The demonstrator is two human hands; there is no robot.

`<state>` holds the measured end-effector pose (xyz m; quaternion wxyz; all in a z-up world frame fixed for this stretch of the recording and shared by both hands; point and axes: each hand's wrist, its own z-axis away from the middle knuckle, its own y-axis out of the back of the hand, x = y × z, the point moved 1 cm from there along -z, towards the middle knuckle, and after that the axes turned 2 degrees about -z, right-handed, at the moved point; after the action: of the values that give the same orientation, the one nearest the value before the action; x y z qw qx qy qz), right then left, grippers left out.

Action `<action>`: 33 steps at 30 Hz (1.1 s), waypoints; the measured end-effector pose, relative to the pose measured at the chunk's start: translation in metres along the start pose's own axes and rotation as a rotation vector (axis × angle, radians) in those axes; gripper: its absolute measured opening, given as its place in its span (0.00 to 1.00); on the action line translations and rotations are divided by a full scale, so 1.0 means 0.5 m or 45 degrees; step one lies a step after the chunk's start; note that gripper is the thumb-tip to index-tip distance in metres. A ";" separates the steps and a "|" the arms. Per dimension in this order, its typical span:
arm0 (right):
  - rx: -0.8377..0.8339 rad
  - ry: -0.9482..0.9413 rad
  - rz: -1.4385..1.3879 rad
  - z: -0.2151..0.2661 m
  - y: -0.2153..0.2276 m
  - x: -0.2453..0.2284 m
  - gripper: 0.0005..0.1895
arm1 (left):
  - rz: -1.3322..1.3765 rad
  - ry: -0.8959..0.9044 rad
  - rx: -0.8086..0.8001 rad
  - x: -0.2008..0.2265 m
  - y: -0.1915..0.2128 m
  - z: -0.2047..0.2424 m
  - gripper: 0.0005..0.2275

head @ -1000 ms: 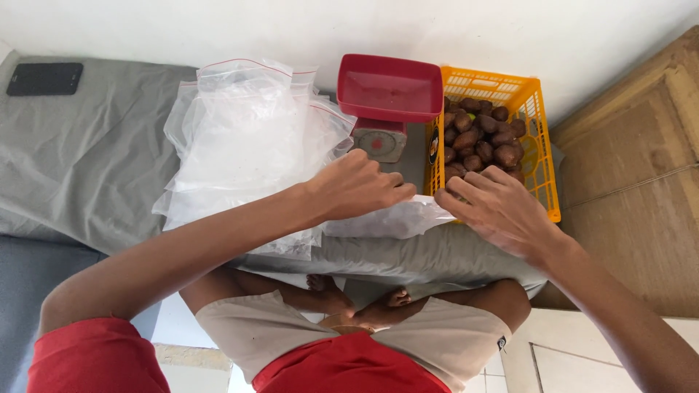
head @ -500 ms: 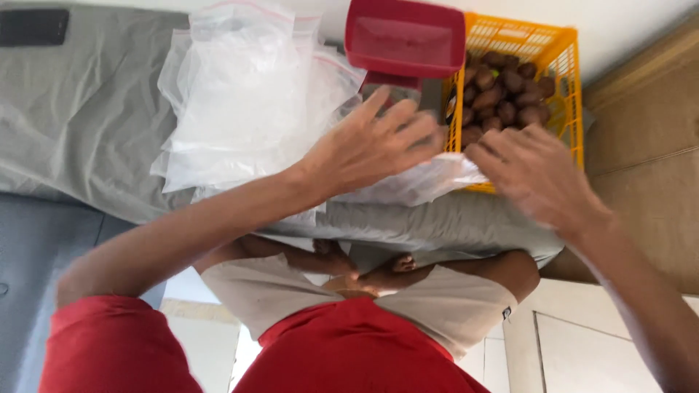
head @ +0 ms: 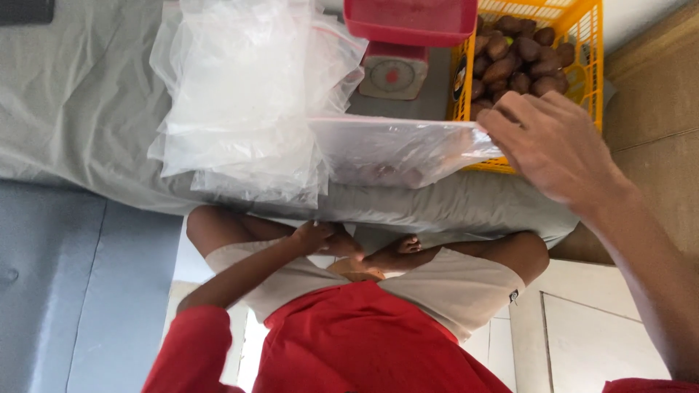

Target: The person picks up fruit from a crate, places it on a scale, and then transfers it into a plastic bag before sealing it.

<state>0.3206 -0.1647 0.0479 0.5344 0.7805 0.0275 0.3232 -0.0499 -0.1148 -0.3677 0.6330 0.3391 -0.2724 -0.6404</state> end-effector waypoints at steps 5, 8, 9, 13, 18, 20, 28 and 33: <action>0.039 0.016 0.018 -0.006 0.008 -0.001 0.08 | 0.030 0.008 -0.242 -0.022 -0.003 0.030 0.39; 0.026 -0.003 0.009 -0.006 0.004 0.001 0.07 | 0.010 -0.032 -0.320 -0.032 -0.043 0.003 0.29; 0.027 -0.011 -0.031 -0.007 0.005 0.001 0.07 | 0.078 0.042 -0.283 -0.032 -0.113 -0.040 0.26; 0.019 -0.012 -0.141 -0.007 0.002 0.000 0.05 | -0.086 0.413 -0.502 -0.002 -0.033 -0.041 0.42; 0.040 -0.023 -0.145 -0.026 0.012 -0.001 0.03 | 0.309 -0.142 0.803 0.024 0.394 0.147 0.06; 0.065 -0.019 -0.162 -0.036 0.016 -0.005 0.03 | 0.227 -0.161 1.302 0.002 0.563 0.251 0.14; 0.097 0.014 -0.246 -0.059 -0.011 -0.022 0.13 | -0.457 0.561 1.754 -0.227 0.733 0.245 0.22; 0.093 0.027 -0.234 -0.042 -0.005 -0.015 0.10 | -0.500 0.343 1.552 -0.239 0.708 0.248 0.07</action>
<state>0.3044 -0.1492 0.0468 0.5328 0.7901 0.1165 0.2798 0.0715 -0.0234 -0.0045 0.2271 0.7579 -0.4380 -0.4268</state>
